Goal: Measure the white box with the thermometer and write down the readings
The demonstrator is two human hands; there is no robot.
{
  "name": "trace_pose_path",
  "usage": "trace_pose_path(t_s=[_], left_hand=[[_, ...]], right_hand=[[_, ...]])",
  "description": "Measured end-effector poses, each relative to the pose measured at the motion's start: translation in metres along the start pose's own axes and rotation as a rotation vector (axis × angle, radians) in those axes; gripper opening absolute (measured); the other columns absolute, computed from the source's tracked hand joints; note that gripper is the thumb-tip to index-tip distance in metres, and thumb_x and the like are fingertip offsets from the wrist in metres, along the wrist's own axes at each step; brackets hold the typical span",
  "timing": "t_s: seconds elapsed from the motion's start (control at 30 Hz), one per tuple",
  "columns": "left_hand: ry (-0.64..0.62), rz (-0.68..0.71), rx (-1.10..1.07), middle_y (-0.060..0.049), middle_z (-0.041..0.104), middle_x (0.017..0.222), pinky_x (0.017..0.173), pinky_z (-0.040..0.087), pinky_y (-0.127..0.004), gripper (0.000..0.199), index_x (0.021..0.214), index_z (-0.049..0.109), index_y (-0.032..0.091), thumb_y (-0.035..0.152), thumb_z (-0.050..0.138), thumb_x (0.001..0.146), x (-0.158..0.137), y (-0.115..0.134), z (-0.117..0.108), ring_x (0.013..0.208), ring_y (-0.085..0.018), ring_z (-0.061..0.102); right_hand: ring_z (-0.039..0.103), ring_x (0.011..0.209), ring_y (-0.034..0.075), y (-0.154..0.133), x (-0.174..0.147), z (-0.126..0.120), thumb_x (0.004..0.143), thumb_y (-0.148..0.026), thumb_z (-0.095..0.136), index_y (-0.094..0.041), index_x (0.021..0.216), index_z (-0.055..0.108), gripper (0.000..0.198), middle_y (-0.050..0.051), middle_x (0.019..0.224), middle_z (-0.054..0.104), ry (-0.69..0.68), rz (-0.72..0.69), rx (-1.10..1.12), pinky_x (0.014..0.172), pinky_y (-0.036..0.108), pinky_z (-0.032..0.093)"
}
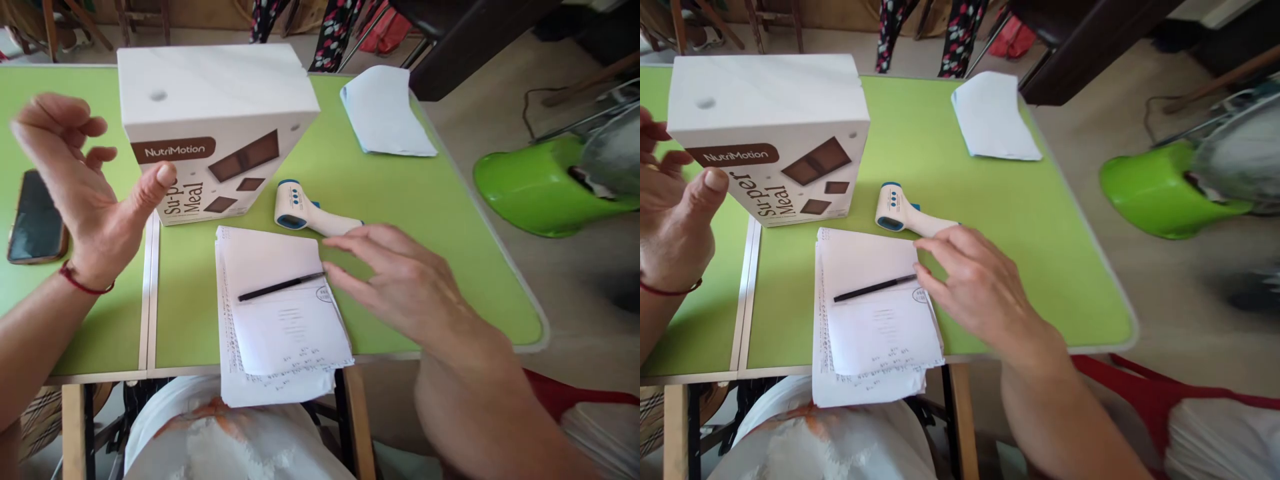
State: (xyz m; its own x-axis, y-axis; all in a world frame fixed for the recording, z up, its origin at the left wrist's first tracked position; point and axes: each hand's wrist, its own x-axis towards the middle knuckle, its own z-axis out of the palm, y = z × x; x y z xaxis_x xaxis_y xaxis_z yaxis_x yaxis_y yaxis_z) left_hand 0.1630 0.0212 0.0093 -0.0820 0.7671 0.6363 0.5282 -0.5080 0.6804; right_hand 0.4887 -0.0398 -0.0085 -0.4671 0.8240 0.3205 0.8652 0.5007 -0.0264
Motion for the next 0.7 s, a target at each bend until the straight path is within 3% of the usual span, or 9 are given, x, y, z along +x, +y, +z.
trace_pose_path(t_s=[0.03, 0.1, 0.2, 0.27, 0.5, 0.6, 0.7], left_hand=[[0.038, 0.018, -0.074, -0.004, 0.043, 0.126, 0.094, 0.045, -0.044, 0.066, 0.118, 0.04, 0.025, 0.065, 0.071, 0.076, 0.002, -0.007, 0.005, 0.12, -0.025, 0.047], [-0.106, -0.012, -0.272, -0.004, 0.05, 0.124, 0.097, 0.047, -0.042, 0.08, 0.116, 0.042, 0.022, 0.068, 0.08, 0.062, 0.003, -0.02, 0.015, 0.122, -0.025, 0.048], [-0.344, -0.191, -0.372, -0.005, 0.056, 0.127, 0.104, 0.045, -0.047, 0.079, 0.118, 0.046, 0.021, 0.063, 0.082, 0.062, 0.0, -0.033, 0.022, 0.123, -0.028, 0.052], [-0.398, -0.269, -0.345, -0.007, 0.058, 0.128, 0.104, 0.045, -0.05, 0.076, 0.117, 0.05, 0.019, 0.059, 0.084, 0.062, -0.003, -0.037, 0.022, 0.122, -0.03, 0.054], [-0.397, -0.271, -0.282, -0.004, 0.066, 0.119, 0.099, 0.048, -0.052, 0.063, 0.108, 0.059, 0.021, 0.056, 0.084, 0.062, -0.004, -0.038, 0.019, 0.114, -0.032, 0.059], [-0.345, -0.261, -0.254, -0.002, 0.068, 0.11, 0.095, 0.049, -0.052, 0.071, 0.11, 0.058, 0.018, 0.058, 0.086, 0.058, -0.005, -0.036, 0.017, 0.107, -0.03, 0.061], [-0.315, -0.23, -0.209, 0.001, 0.067, 0.108, 0.095, 0.047, -0.052, 0.074, 0.114, 0.058, 0.016, 0.062, 0.083, 0.062, -0.006, -0.03, 0.012, 0.105, -0.028, 0.061]], right_hand=[[0.065, 0.084, 0.024, 0.006, 0.005, 0.0, 0.087, -0.023, 0.06, -0.011, 0.105, 0.069, 0.024, 0.012, 0.092, 0.067, -0.01, 0.041, 0.001, 0.07, 0.036, 0.058], [0.064, 0.092, 0.028, 0.017, 0.014, 0.002, 0.085, -0.026, 0.061, -0.009, 0.114, 0.066, 0.034, 0.017, 0.101, 0.065, -0.066, 0.132, 0.008, 0.077, 0.042, 0.057], [0.06, 0.109, 0.035, 0.029, 0.026, 0.008, 0.081, -0.026, 0.059, -0.007, 0.124, 0.06, 0.047, 0.022, 0.12, 0.06, -0.182, 0.196, 0.016, 0.093, 0.051, 0.051], [0.058, 0.113, 0.037, 0.032, 0.031, 0.013, 0.08, -0.027, 0.056, -0.008, 0.127, 0.057, 0.05, 0.022, 0.127, 0.058, -0.256, 0.202, 0.023, 0.096, 0.054, 0.048], [0.061, 0.097, 0.031, 0.03, 0.04, 0.022, 0.083, -0.025, 0.055, -0.009, 0.124, 0.057, 0.044, 0.019, 0.108, 0.063, -0.45, 0.327, 0.068, 0.084, 0.044, 0.051], [0.06, 0.084, 0.025, 0.033, 0.041, 0.026, 0.083, -0.025, 0.056, -0.011, 0.108, 0.064, 0.03, 0.015, 0.095, 0.064, -0.427, 0.353, 0.132, 0.073, 0.036, 0.05], [0.058, 0.075, 0.021, 0.035, 0.039, 0.023, 0.082, -0.026, 0.058, -0.01, 0.098, 0.066, 0.024, 0.014, 0.088, 0.063, -0.298, 0.416, 0.188, 0.065, 0.034, 0.048]])
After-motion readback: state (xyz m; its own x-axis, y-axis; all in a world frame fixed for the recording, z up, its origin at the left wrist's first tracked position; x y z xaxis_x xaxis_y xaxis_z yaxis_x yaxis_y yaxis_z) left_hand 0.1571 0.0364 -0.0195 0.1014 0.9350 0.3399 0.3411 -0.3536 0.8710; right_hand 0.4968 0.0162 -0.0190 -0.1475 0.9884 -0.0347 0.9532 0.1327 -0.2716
